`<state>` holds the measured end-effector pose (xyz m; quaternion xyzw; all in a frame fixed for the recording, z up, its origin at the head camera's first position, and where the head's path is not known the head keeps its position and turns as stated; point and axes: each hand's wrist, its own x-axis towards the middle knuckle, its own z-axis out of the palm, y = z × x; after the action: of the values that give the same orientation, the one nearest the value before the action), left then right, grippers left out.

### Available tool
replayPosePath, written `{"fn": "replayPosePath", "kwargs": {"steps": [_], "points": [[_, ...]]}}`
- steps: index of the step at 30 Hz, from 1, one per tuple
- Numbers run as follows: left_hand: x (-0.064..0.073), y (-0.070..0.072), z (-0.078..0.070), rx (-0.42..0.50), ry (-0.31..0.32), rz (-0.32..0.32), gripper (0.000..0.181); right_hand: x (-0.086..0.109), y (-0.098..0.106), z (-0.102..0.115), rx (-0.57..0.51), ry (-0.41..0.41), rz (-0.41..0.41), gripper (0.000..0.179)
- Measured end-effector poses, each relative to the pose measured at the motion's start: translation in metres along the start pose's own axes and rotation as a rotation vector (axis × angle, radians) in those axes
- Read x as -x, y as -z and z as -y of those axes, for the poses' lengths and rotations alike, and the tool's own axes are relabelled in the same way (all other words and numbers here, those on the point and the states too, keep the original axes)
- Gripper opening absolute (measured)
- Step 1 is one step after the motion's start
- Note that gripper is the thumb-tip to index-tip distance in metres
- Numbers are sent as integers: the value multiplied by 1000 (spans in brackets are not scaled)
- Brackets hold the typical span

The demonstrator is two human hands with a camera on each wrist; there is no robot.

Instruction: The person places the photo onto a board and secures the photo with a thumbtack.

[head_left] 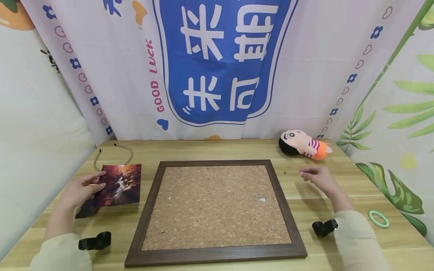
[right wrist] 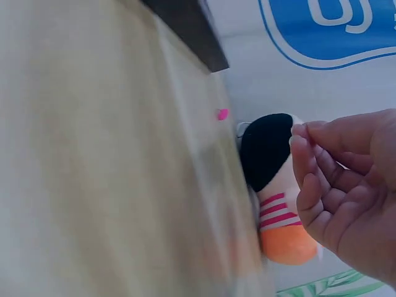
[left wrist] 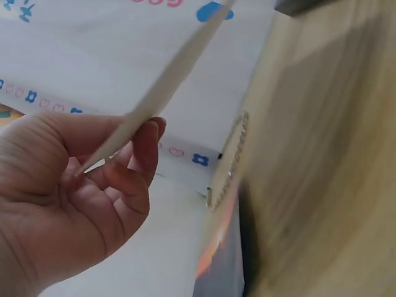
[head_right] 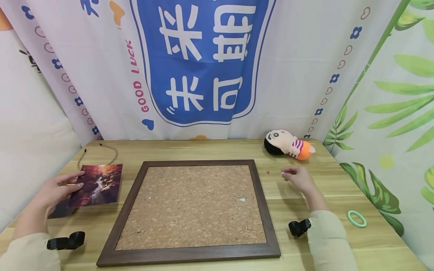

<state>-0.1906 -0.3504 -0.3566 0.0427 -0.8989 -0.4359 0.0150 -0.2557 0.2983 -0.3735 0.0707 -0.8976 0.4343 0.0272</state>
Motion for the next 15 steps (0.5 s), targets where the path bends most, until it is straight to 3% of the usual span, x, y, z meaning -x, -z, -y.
{"fn": "replayPosePath", "kwargs": {"steps": [7,9,11,15], "points": [[-7,-10,-22,72,14,-17,61,-8,12,15,8,37,-50,29],[-17,-17,-20,102,23,-23,61,-10,13,19,-7,48,-55,29],[-33,-26,-7,145,18,-36,61,-13,14,24,-22,52,-54,29],[-39,-45,-24,244,18,9,59,-19,14,33,-25,56,-57,29]]}}
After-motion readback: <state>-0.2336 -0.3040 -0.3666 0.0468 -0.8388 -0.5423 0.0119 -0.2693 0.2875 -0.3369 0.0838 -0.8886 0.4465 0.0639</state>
